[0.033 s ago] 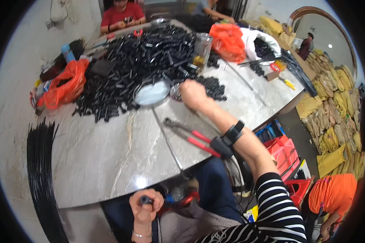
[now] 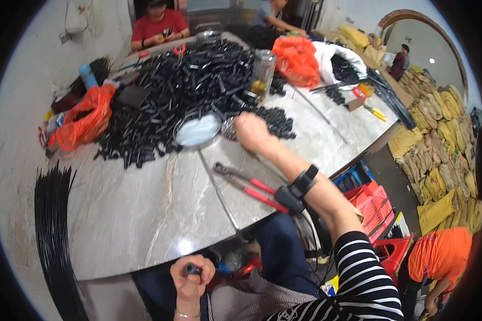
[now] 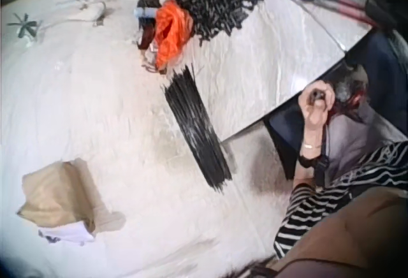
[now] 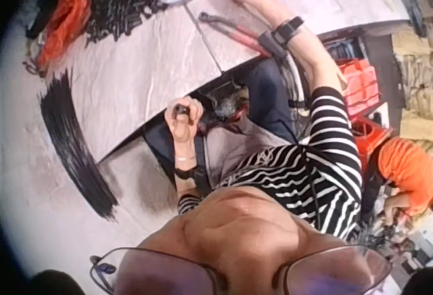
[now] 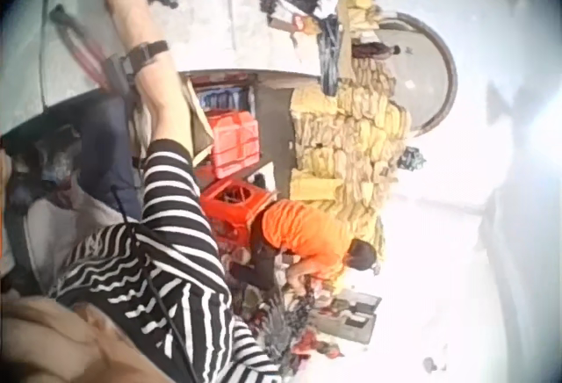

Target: Assemble small plastic components and long rods, possibly for umbrellas, using pliers and manual dexterity.

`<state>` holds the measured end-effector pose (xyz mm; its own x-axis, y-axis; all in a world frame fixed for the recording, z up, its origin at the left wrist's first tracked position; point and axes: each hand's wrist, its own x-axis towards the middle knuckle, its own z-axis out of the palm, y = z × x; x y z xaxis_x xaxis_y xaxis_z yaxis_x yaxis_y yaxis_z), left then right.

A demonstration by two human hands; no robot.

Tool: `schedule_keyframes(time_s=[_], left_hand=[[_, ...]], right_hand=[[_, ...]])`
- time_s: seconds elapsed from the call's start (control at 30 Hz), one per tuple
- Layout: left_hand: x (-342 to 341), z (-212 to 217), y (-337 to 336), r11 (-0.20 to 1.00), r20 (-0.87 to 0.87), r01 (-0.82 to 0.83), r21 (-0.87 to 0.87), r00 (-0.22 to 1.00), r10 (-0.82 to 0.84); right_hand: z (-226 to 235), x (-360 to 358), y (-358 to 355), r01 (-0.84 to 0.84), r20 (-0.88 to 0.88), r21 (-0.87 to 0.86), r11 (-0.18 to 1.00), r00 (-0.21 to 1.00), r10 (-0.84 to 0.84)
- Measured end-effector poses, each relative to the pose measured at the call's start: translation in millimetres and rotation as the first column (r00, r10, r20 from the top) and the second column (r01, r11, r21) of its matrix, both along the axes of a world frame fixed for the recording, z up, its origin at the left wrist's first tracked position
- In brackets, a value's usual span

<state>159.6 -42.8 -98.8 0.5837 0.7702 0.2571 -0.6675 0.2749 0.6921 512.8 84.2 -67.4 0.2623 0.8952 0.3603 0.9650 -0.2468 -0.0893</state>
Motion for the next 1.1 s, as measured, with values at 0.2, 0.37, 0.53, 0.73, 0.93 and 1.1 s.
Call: schedule_keyframes(time_s=[0.2, 0.37, 0.53, 0.73, 0.93, 1.1], left_hand=[[-7.0, -4.4, -6.4, 0.999, 0.012, -0.027, -0.031, 1.000, 0.027], [-11.9, -3.7, -11.3, 0.999, 0.020, -0.049, 0.006, 0.999, 0.049], [-17.0, 6.3, -15.1, 0.993, -0.040, -0.026, 0.117, 0.999, 0.031], [-20.2, 10.6, -23.5, 0.992, 0.004, -0.056, 0.109, 0.998, 0.056], [-21.0, 17.6, -39.4, 0.995, 0.031, -0.037, 0.095, 0.999, 0.034], [-21.9, 20.8, -52.6, 0.983, 0.009, -0.024, 0.182, 1.000, 0.023]], right_hand=[[-10.0, 3.7, 2.4, -0.138, -0.001, 0.151, 0.979, 0.990, 0.139], [-9.1, 4.9, 4.4, -0.157, -0.083, 0.226, 0.961, 0.980, 0.179], [18.3, 25.1, -7.1, -0.054, -0.549, 0.389, 0.920, 0.788, 0.278], [52.5, 16.8, -43.5, 0.108, -0.871, 0.418, 0.902, -0.234, 0.432], [68.7, -7.1, -90.8, 0.054, -0.730, 0.531, 0.846, -0.478, 0.489], [74.9, -25.4, -131.8, 0.010, -0.668, 0.585, 0.811, -0.562, 0.489]])
